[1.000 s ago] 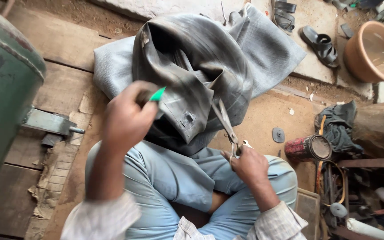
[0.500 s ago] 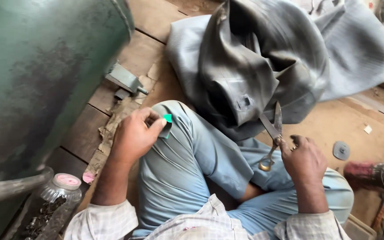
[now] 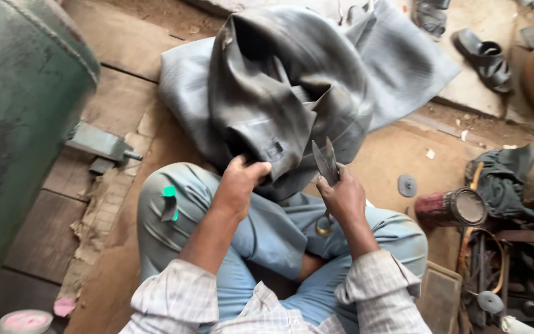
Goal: The person sits on the floor repairing a rubber inner tube: they brush a dark liquid onto the puncture area, press a patch onto the spot, then use scissors to trim the patch edges and press it down firmly by hand.
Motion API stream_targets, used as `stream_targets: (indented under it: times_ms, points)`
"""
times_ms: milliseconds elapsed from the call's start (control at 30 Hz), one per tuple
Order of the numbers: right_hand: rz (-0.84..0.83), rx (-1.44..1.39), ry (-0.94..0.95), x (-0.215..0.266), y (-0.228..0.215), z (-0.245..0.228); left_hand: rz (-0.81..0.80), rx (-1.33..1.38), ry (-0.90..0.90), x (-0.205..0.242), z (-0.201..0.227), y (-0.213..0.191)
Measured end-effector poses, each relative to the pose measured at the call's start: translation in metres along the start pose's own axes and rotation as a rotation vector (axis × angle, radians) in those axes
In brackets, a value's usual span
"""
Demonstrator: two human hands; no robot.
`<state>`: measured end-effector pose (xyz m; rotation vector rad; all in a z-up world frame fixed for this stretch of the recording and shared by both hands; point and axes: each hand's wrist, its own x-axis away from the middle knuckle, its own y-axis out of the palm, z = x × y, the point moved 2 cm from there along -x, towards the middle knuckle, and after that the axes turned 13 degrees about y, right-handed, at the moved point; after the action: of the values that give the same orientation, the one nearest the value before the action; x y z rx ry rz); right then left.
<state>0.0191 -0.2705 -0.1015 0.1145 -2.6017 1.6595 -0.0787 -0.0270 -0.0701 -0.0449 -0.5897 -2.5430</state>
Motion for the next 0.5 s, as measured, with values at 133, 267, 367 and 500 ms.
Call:
stream_targets:
  times_ms: [133,267,367,500]
  points:
    - [-0.208,-0.481,0.174,0.007,-0.006,0.009,0.038,0.241,-0.125,-0.015,-0.006,0.017]
    - [-0.52,-0.929,0.244,0.025,-0.004,-0.008,0.054,0.249,-0.091,-0.021,-0.016,0.017]
    - [-0.654,-0.942,0.224,0.035,-0.012,-0.039,0.054,0.258,-0.058,-0.025,-0.034,0.009]
    - [-0.675,-0.971,0.225,0.044,-0.004,-0.062,0.041,0.326,-0.074,-0.023,-0.034,0.008]
